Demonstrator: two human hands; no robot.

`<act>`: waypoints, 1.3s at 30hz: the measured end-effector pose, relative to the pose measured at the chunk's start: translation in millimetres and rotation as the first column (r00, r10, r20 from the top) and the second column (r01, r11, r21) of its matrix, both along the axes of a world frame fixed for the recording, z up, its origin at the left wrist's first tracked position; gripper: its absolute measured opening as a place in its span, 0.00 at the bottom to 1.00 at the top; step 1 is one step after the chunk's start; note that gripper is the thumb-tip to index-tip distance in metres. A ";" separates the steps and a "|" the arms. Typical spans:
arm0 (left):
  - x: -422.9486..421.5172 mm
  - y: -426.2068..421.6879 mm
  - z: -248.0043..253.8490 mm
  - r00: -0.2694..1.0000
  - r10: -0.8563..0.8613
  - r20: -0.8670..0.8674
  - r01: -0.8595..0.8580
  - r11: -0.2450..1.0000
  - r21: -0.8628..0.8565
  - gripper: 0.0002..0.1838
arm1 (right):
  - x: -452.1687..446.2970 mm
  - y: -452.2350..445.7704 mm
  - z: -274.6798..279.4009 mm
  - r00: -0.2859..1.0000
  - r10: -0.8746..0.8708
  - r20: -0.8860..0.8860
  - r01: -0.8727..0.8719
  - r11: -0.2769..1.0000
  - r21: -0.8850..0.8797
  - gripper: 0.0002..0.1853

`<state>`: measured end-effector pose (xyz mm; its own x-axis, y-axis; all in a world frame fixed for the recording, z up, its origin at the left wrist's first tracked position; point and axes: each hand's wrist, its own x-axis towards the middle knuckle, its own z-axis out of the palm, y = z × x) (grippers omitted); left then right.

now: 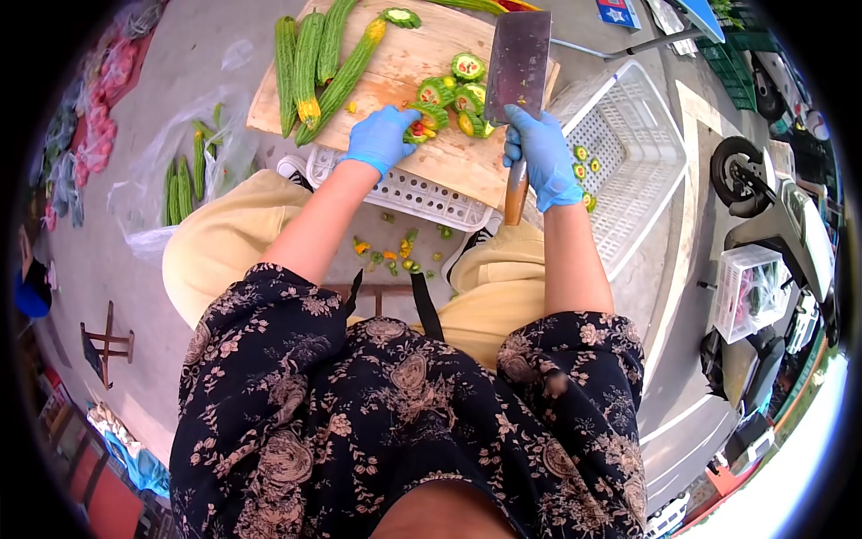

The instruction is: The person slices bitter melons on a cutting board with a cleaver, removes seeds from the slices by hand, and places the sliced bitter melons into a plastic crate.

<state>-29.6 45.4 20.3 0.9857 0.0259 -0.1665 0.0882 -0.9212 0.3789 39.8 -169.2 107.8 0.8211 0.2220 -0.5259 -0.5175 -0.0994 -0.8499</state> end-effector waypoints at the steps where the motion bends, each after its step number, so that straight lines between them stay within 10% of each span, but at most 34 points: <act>1: 0.9 -0.1 0.7 1.000 -0.006 0.005 0.006 1.000 0.002 0.22 | 0.7 -0.2 -0.2 1.000 0.003 0.001 -0.003 1.000 -0.006 0.10; 10: -8.2 13.2 -9.6 0.992 0.110 0.053 -0.098 0.976 -0.193 0.17 | 3.2 -2.2 -2.1 0.998 0.035 0.047 -0.030 0.994 -0.109 0.12; 17: 7.2 41.4 -22.9 0.839 0.436 -0.326 -0.444 0.202 -0.873 0.15 | 21.0 -18.1 -41.1 0.834 0.373 0.406 0.142 0.566 -0.812 0.18; 23: 21.8 41.7 -3.7 0.746 0.478 -0.464 -0.548 0.043 -0.836 0.18 | 24.3 -12.8 -68.4 0.840 0.400 0.365 0.168 0.448 -0.878 0.20; 35: 19.8 40.8 -41.6 0.805 0.543 -0.240 -0.485 0.369 -0.793 0.27 | 33.2 -7.5 -94.4 0.782 0.562 0.269 0.058 0.365 -0.929 0.34; 39: 27.0 29.6 -20.9 0.926 0.363 0.105 -0.311 0.891 -0.331 0.26 | 34.2 -10.6 -93.1 0.771 0.566 0.293 0.035 0.422 -0.906 0.35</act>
<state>-2.6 75.0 -0.6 0.9403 0.3350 -0.0607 0.2872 -0.6848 0.6698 74.0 -179.8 14.7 0.9751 0.1859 -0.1211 0.1386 -0.9366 -0.3218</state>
